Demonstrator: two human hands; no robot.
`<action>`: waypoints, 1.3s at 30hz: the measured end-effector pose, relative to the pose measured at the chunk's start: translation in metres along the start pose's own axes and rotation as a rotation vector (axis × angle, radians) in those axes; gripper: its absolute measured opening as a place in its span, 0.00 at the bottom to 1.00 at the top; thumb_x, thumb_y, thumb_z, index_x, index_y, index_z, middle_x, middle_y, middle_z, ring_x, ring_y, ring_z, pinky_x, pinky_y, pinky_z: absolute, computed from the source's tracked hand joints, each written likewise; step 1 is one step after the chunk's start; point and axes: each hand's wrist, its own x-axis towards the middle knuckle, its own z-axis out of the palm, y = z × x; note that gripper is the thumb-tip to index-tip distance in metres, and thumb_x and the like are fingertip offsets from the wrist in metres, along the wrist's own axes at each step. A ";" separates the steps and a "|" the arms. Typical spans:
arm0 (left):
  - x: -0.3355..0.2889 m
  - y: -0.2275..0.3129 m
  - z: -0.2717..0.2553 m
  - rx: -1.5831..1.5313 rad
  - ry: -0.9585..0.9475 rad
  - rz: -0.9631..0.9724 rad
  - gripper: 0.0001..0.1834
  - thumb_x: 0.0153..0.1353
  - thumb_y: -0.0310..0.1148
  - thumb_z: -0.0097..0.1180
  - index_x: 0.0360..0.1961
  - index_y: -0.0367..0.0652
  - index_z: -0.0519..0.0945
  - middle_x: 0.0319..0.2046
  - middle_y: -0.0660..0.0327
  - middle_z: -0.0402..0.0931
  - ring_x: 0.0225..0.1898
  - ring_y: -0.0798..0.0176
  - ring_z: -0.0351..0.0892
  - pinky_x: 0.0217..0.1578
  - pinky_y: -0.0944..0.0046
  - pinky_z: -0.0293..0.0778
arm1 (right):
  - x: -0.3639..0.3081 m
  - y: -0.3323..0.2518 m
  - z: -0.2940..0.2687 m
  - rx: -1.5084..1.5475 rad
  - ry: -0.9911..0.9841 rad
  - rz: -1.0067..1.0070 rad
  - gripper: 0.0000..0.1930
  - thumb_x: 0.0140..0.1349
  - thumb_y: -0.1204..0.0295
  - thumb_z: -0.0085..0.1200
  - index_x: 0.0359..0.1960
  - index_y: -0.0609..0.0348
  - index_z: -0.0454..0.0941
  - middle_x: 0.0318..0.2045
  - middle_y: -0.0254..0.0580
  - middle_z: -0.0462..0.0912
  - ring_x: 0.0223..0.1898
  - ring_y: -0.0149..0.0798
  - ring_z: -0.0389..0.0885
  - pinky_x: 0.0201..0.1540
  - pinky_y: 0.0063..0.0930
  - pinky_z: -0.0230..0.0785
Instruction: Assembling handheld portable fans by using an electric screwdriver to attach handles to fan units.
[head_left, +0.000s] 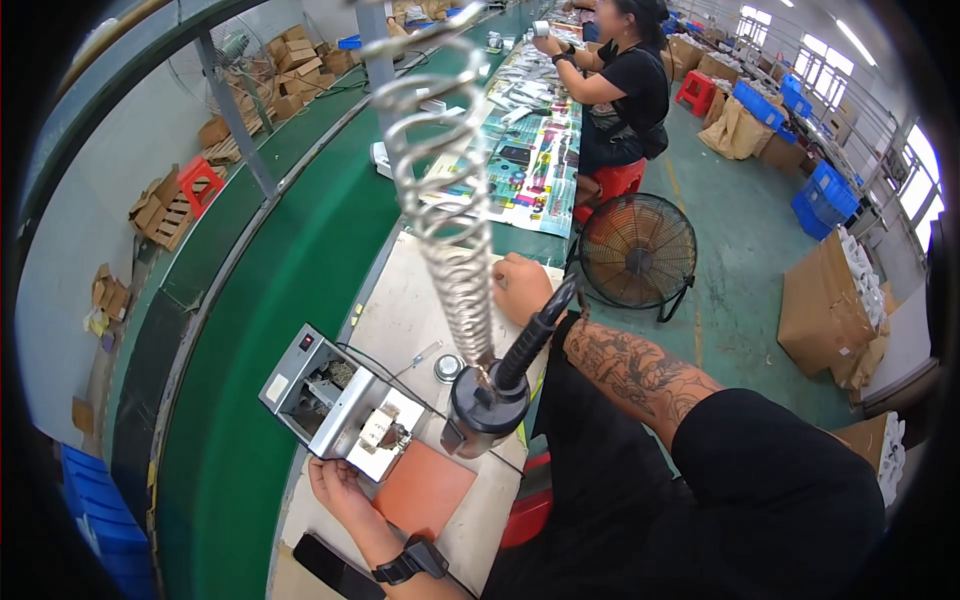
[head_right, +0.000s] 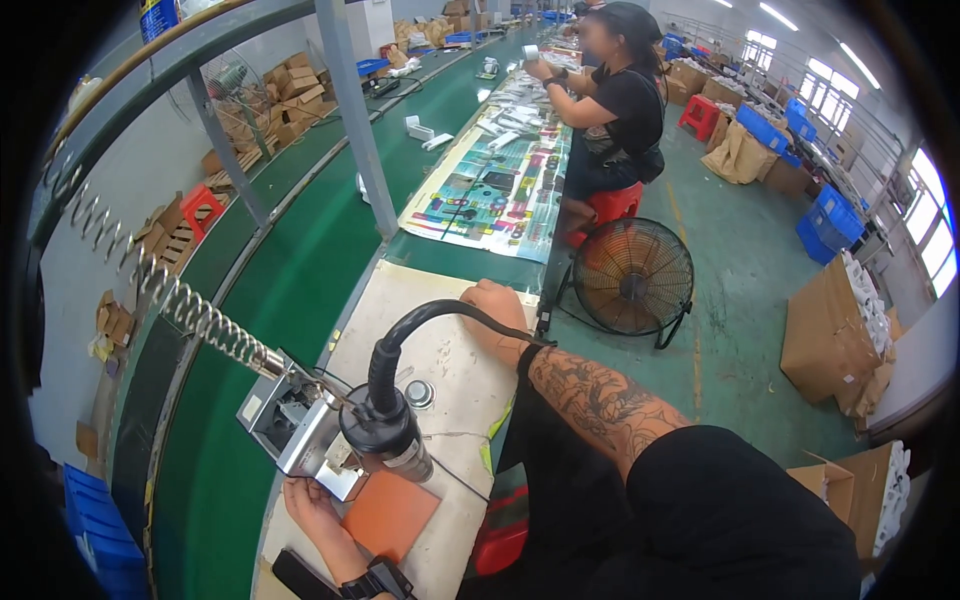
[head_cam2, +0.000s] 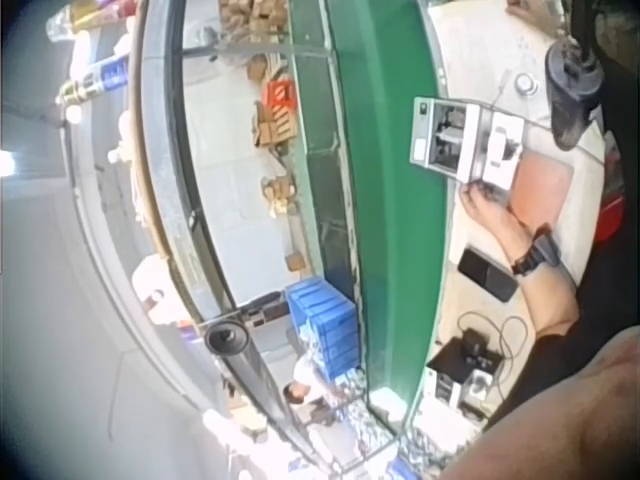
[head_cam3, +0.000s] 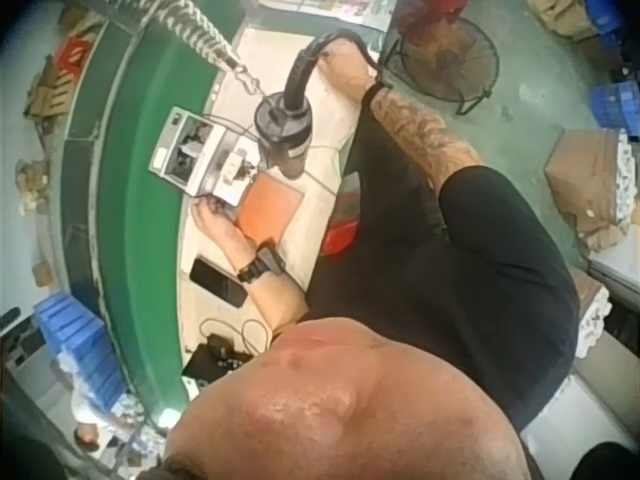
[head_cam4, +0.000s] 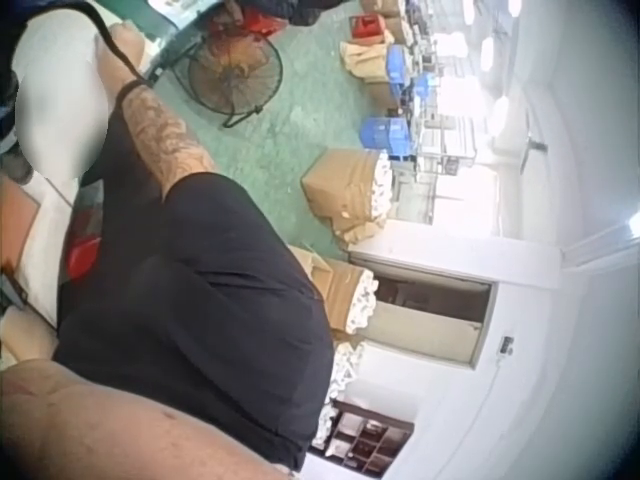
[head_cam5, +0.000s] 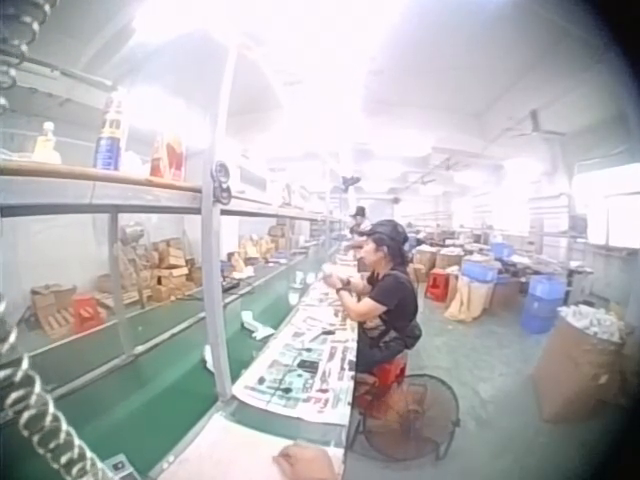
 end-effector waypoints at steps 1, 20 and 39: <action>0.001 -0.001 0.003 -0.003 -0.007 0.000 0.05 0.79 0.30 0.48 0.47 0.43 0.76 0.40 0.66 0.82 0.39 0.73 0.82 0.40 0.71 0.74 | 0.002 0.011 0.006 0.003 0.022 -0.040 0.04 0.59 0.71 0.64 0.29 0.56 0.89 0.29 0.47 0.84 0.36 0.55 0.85 0.42 0.48 0.79; 0.002 0.000 -0.003 0.004 0.027 -0.004 0.05 0.78 0.30 0.48 0.46 0.44 0.76 0.40 0.65 0.83 0.38 0.73 0.82 0.39 0.71 0.74 | -0.007 -0.019 0.001 -0.012 -0.047 0.174 0.10 0.67 0.65 0.62 0.43 0.57 0.86 0.47 0.53 0.85 0.48 0.58 0.85 0.53 0.52 0.75; 0.000 0.002 0.003 0.010 0.038 -0.016 0.04 0.78 0.30 0.49 0.45 0.45 0.76 0.37 0.67 0.81 0.36 0.75 0.79 0.39 0.71 0.72 | -0.001 -0.002 0.003 0.002 -0.140 -0.063 0.12 0.67 0.63 0.67 0.41 0.59 0.87 0.39 0.50 0.85 0.41 0.58 0.86 0.48 0.49 0.78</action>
